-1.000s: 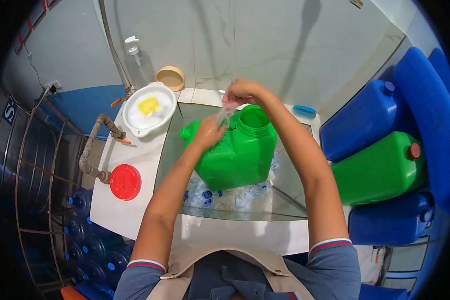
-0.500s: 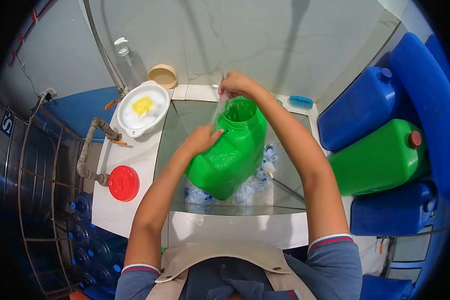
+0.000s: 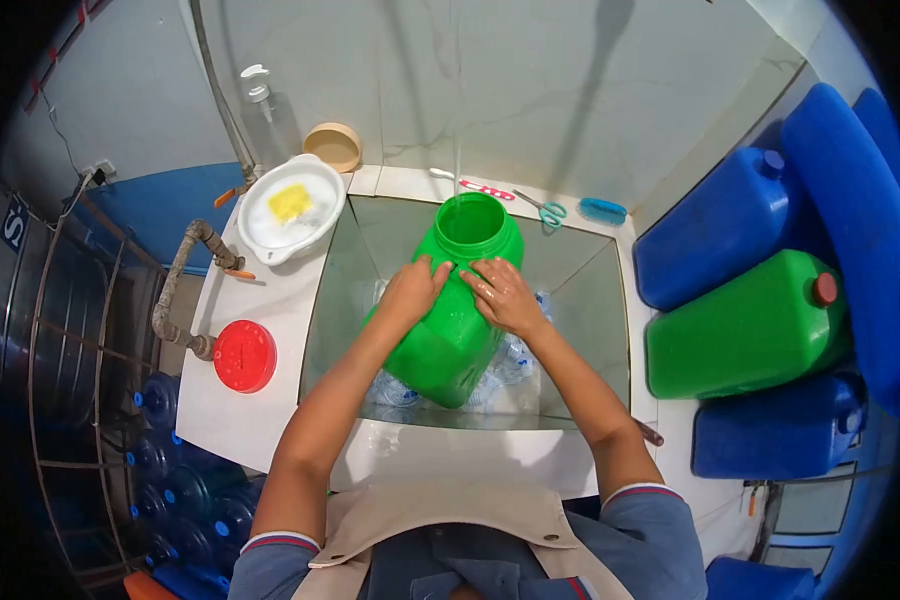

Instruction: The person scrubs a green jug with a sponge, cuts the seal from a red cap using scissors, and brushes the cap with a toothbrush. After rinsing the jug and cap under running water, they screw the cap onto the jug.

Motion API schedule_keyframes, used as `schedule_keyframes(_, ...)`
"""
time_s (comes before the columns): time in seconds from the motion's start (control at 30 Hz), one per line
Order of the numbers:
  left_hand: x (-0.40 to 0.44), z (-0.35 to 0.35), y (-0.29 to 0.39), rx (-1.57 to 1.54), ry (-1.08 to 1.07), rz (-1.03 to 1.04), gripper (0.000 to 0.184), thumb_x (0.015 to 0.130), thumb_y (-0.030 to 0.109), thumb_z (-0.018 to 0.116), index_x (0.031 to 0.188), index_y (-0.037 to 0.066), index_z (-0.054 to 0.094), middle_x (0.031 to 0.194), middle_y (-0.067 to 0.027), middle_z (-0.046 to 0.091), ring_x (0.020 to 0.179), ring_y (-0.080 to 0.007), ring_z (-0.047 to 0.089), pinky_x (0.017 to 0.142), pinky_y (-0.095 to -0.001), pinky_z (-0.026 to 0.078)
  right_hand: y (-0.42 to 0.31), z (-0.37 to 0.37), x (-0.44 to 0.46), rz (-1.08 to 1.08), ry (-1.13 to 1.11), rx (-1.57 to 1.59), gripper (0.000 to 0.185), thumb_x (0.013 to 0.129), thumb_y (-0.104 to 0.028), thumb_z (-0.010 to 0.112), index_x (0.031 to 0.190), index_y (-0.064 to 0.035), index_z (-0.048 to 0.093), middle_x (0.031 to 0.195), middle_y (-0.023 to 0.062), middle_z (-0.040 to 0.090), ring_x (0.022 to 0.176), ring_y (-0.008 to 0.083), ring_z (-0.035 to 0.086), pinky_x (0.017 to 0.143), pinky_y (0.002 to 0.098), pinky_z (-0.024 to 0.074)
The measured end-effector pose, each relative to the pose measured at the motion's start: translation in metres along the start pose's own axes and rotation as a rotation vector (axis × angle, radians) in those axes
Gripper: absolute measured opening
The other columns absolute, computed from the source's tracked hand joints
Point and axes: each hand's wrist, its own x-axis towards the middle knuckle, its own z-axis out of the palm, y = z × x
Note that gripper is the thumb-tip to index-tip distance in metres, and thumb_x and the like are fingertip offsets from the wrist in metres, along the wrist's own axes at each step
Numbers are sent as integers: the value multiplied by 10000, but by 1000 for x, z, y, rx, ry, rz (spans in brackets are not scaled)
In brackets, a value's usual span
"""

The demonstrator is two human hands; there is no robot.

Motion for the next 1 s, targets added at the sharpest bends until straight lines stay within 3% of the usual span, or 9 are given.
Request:
schedule_keyframes(0.3, -2, 3, 8, 57, 58, -12, 480, 899, 386, 467, 844, -85, 546, 742, -321, 583, 732, -478, 578, 662, -527, 463, 16, 12, 3, 151, 164, 129, 293, 817, -133, 551, 1088, -25, 555, 1118, 164, 539, 1046, 313, 523, 933, 429, 411)
schedule_keyframes(0.37, -6, 0, 3, 54, 76, -57, 486, 899, 388, 464, 839, -86, 548, 749, -323, 583, 737, -478, 576, 670, -530, 460, 29, 9, 18, 788, 202, 354, 211, 821, -110, 517, 975, 23, 571, 1096, 221, 538, 1009, 360, 527, 859, 425, 437)
schedule_keyframes(0.43, -7, -1, 1, 51, 87, -108, 491, 900, 391, 461, 834, -88, 550, 757, -324, 583, 743, -479, 575, 678, -532, 457, 57, 4, 54, 523, 229, 251, 184, 800, -98, 502, 869, 53, 582, 951, 250, 586, 875, 407, 558, 756, 441, 456)
schedule_keyframes(0.6, -10, 1, -2, 9, 117, -150, 499, 897, 390, 466, 826, -97, 552, 774, -336, 577, 768, -483, 570, 699, -532, 446, 69, -15, 174, 654, -177, 351, 176, 692, -70, 552, 776, 62, 633, 669, 217, 617, 656, 363, 621, 634, 413, 500)
schedule_keyframes(0.67, -11, 1, -15, -40, 113, -191, 502, 893, 390, 472, 833, -102, 552, 783, -336, 578, 774, -483, 570, 704, -529, 446, 73, -14, 193, 578, -758, 474, 105, 682, -3, 572, 743, 57, 633, 677, 162, 634, 579, 209, 645, 543, 329, 517)
schedule_keyframes(0.7, -11, 1, -24, -92, 101, -230, 506, 889, 390, 477, 839, -108, 553, 792, -336, 578, 779, -483, 569, 709, -527, 447, 70, -19, 191, 941, -632, 871, 94, 707, 25, 574, 763, 65, 638, 679, 133, 631, 601, 185, 652, 539, 270, 541)
schedule_keyframes(0.83, -17, 0, -49, -152, 138, -242, 505, 864, 405, 517, 856, -97, 569, 806, -335, 580, 802, -459, 581, 722, -503, 457, 70, -32, 192, 992, -689, 1007, 114, 776, 21, 529, 827, 75, 617, 757, 173, 634, 624, 224, 659, 595, 274, 569)
schedule_keyframes(0.9, -18, -17, -39, -230, 29, -227, 424, 856, 361, 557, 814, -61, 561, 525, -139, 555, 509, -229, 606, 512, -368, 472, 70, -33, 197, 1012, -684, 1044, 117, 788, 9, 523, 817, 76, 614, 761, 173, 636, 634, 225, 661, 599, 274, 569)
schedule_keyframes(1.0, 9, -14, -59, -72, 46, 56, 399, 831, 360, 590, 814, -38, 579, 552, -110, 565, 513, -197, 602, 504, -356, 466, 70, -40, 204, 1023, -667, 1093, 132, 805, -11, 515, 809, 75, 615, 765, 164, 637, 634, 220, 658, 606, 275, 570)
